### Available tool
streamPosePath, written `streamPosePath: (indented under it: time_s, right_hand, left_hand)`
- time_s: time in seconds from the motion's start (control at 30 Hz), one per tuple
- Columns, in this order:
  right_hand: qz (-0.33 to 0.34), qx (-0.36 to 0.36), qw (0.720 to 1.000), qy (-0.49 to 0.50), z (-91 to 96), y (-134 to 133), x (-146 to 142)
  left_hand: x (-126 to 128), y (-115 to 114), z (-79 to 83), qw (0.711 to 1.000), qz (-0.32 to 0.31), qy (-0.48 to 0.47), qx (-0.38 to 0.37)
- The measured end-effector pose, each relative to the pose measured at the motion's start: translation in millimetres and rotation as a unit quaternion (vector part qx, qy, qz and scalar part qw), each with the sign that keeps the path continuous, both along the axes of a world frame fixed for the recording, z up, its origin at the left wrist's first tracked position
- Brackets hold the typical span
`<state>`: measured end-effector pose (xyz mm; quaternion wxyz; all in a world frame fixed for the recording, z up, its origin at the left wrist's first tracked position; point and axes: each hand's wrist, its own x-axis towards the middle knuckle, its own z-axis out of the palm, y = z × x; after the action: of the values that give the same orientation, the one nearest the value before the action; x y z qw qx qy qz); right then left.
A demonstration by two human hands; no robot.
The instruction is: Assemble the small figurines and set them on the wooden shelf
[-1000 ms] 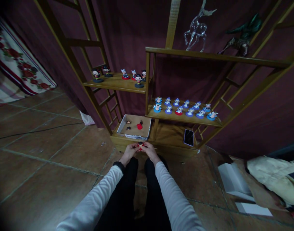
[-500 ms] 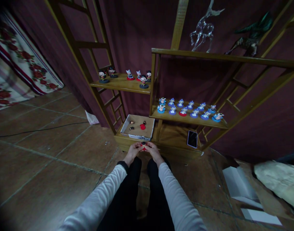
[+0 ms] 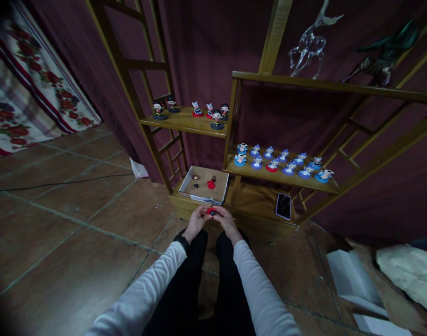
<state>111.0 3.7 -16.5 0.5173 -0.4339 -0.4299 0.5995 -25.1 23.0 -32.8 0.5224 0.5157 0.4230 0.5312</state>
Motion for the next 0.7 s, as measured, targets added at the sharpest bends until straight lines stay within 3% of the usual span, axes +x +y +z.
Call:
streamPosePath:
  time_s: [0.17, 0.27, 0.47, 0.7]
  right_hand:
    - [-0.001, 0.027, 1.000, -0.011, 6.8, -3.4, 0.3]
    - [0.002, 0.000, 1.000, 0.007, 4.2, -3.1, -0.4]
    - [-0.009, -0.033, 0.999, 0.027, -4.4, 2.0, -1.1]
    - [-0.022, -0.038, 0.998, 0.035, -5.1, 0.8, -0.2]
  left_hand:
    - [-2.6, 0.6, -5.5, 0.998, 0.002, 0.046, 0.032]
    - [-3.3, 2.3, -6.2, 0.999, 0.003, 0.050, 0.021]
    - [-2.7, 4.8, -4.0, 0.997, -0.055, 0.052, -0.029]
    - [-2.5, 2.9, -3.2, 0.994, -0.095, 0.040, -0.031]
